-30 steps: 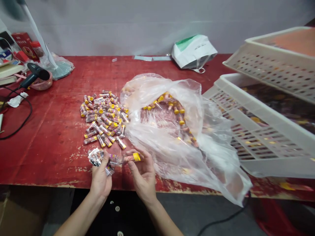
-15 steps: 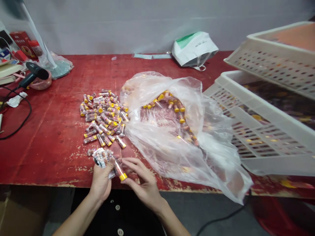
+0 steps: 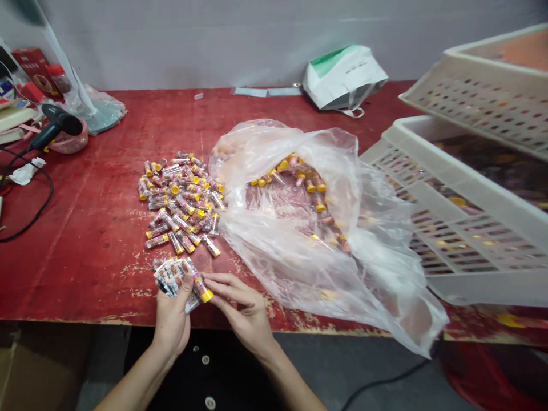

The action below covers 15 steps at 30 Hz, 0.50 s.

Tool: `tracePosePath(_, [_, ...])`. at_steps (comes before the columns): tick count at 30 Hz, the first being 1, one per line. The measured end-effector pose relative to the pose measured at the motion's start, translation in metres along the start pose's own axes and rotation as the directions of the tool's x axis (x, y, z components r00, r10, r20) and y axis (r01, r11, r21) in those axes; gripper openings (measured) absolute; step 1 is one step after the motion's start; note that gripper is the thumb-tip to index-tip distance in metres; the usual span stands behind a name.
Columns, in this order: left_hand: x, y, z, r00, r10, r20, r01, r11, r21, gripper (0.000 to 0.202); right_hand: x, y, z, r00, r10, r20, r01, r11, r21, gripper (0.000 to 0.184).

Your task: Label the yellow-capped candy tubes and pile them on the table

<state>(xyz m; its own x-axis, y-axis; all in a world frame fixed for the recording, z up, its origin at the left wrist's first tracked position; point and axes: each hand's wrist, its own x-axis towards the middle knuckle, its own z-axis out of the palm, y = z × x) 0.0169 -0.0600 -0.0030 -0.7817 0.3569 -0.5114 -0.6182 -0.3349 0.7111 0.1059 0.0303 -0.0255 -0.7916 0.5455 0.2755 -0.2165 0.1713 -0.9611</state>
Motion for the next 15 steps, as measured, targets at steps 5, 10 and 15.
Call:
tracePosePath(5, [-0.001,-0.006,-0.002,1.0,0.008,0.005,-0.008,0.999,0.041,0.038,-0.001,0.004,0.01,0.971,-0.105,-0.215,0.083,0.991,-0.109,0.034])
tracePosePath(10, [0.004,-0.009,-0.003,0.999,0.035,-0.027,-0.034,0.999,0.027,0.038,0.001,0.011,0.017,0.959,-0.064,-0.277,0.041,0.995,-0.087,0.024])
tracePosePath(15, [0.018,-0.002,-0.004,0.998,0.042,-0.04,-0.042,0.999,-0.017,0.034,0.02,0.031,0.032,0.942,0.077,-0.328,-0.085,0.996,-0.012,0.015])
